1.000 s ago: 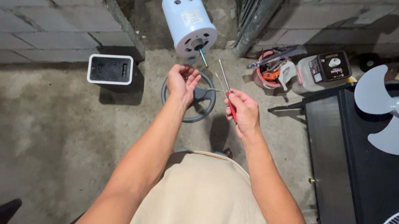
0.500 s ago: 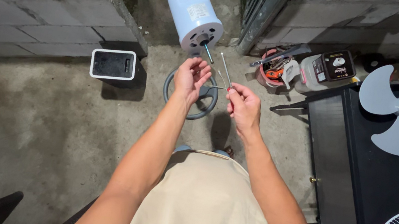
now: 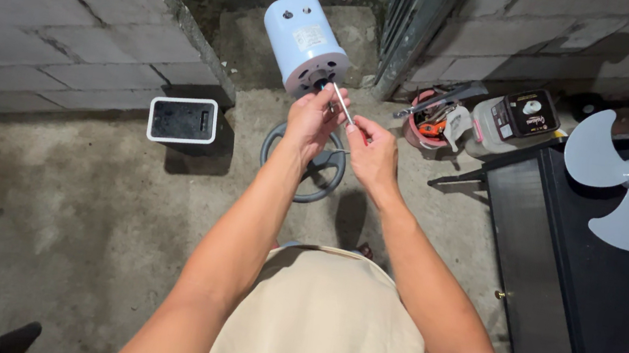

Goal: The person disassembles a standing fan motor using a screwdriver, removes the motor housing, and places the parts on a nearby table. The person then reassembles the motor housing and continues working on the fan components.

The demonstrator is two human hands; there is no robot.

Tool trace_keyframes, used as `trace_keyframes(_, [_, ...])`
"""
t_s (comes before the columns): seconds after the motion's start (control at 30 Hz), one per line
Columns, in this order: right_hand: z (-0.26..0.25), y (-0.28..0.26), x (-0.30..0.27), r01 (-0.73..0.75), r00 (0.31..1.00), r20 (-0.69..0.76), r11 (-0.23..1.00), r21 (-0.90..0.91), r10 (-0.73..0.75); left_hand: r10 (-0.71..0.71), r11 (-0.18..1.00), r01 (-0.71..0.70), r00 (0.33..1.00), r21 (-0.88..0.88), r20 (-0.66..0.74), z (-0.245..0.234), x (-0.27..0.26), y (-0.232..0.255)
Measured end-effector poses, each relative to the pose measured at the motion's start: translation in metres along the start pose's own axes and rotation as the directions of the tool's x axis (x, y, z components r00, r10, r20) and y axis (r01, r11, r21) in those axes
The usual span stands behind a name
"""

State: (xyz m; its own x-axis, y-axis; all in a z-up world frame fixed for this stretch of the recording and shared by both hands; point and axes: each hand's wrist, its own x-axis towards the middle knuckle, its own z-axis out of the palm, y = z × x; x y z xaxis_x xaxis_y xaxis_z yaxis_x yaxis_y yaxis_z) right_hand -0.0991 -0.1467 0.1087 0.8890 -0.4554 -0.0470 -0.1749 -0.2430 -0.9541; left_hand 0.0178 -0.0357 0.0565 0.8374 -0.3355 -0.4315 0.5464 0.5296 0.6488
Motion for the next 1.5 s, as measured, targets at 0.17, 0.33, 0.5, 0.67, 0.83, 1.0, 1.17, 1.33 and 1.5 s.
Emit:
trace_keyframes(0.17, [0.004, -0.004, 0.001, 0.057, 0.998, -0.032, 0.998, -0.014, -0.057, -0.012, 0.999, 0.014, 0.999, -0.045, 0.044, 0.001, 0.002, 0.001])
trace_keyframes(0.33, [0.006, -0.013, 0.001, -0.010, 1.000, -0.012, 0.999, 0.030, 0.010, -0.017, 0.999, 0.018, 0.999, -0.047, 0.037, 0.006, 0.001, 0.006])
trace_keyframes(0.5, [0.004, -0.017, 0.000, 0.051, 0.999, -0.009, 0.998, 0.035, -0.051, -0.016, 0.999, 0.016, 0.999, -0.029, 0.032, 0.009, -0.003, 0.007])
trace_keyframes(0.67, [0.006, -0.018, 0.000, 0.005, 1.000, -0.024, 0.999, 0.043, -0.004, -0.025, 0.999, 0.025, 0.999, -0.023, 0.026, 0.012, -0.004, 0.009])
trace_keyframes(0.83, [0.008, -0.017, -0.002, -0.026, 1.000, -0.012, 0.994, 0.109, 0.027, -0.015, 1.000, 0.015, 1.000, 0.012, 0.021, 0.013, -0.007, 0.011])
trace_keyframes(1.0, [0.006, -0.004, 0.005, -0.379, 0.925, 0.291, 0.673, 0.635, 0.246, -0.008, 0.999, 0.007, 1.000, 0.050, 0.020, 0.015, -0.011, 0.013])
trace_keyframes(1.17, [0.000, 0.002, 0.007, -0.402, 0.915, 0.305, 0.656, 0.639, 0.263, 0.053, 0.976, -0.046, 0.998, 0.212, -0.026, 0.012, -0.002, 0.009])
trace_keyframes(1.33, [-0.006, 0.000, 0.004, -0.370, 0.927, 0.296, 0.685, 0.627, 0.230, 0.172, 0.932, -0.150, 0.984, 0.329, -0.037, 0.012, 0.012, 0.008])
trace_keyframes(1.5, [-0.011, -0.004, 0.004, -0.330, 0.940, 0.282, 0.733, 0.595, 0.194, 0.188, 0.960, -0.188, 0.982, 0.209, 0.020, 0.011, 0.026, 0.026])
